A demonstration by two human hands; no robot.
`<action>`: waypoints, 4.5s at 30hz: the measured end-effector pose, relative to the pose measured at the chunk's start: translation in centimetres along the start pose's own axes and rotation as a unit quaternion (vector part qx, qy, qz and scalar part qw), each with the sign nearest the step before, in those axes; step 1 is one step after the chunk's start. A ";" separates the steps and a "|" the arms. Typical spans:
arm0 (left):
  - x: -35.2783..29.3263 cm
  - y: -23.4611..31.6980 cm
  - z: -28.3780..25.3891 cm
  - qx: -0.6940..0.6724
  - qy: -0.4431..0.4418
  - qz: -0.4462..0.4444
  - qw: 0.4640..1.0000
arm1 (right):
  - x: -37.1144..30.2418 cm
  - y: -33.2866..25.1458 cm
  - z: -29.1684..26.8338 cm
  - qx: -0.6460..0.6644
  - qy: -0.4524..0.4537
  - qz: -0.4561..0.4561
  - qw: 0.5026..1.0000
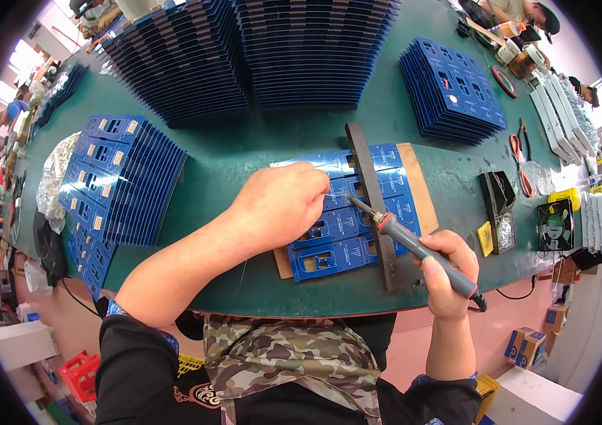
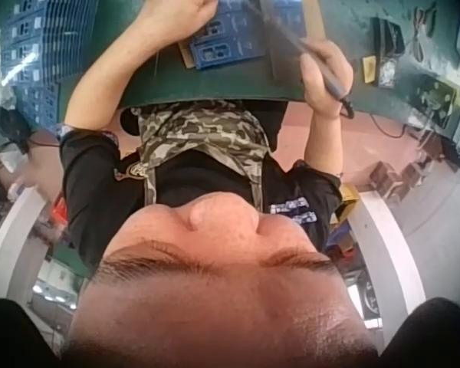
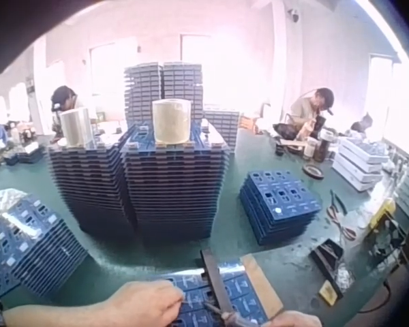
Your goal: The person solders electronic components onto circuit board panels using a soldering iron and solder wire while holding the pieces with a metal bar.
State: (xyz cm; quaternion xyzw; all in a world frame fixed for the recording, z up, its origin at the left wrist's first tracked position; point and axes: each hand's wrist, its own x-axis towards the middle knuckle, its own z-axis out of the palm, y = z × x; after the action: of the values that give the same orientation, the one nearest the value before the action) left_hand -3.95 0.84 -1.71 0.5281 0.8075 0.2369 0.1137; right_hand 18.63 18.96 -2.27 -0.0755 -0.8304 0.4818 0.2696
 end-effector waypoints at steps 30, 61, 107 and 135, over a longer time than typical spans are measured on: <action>-6.8 5.8 1.0 -0.279 0.052 0.109 0.953 | -3.6 -2.6 4.0 0.088 0.062 0.019 0.994; -0.9 0.3 1.0 0.000 0.068 0.005 0.998 | -0.1 -0.8 0.7 -0.064 0.015 -0.059 0.996; -2.0 2.1 2.2 -0.014 0.025 0.033 0.999 | -3.0 -1.5 -0.4 -0.057 0.027 -0.069 0.996; -8.2 8.5 3.1 -0.280 0.057 0.127 0.950 | -7.9 -3.0 3.0 0.180 0.051 -0.002 0.982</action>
State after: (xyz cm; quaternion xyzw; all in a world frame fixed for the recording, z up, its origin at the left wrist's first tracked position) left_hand 7.60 -2.94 -0.66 0.5586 0.6404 0.4955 0.1796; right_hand 24.08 12.08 -3.90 -0.0485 -0.7153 0.6188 0.3211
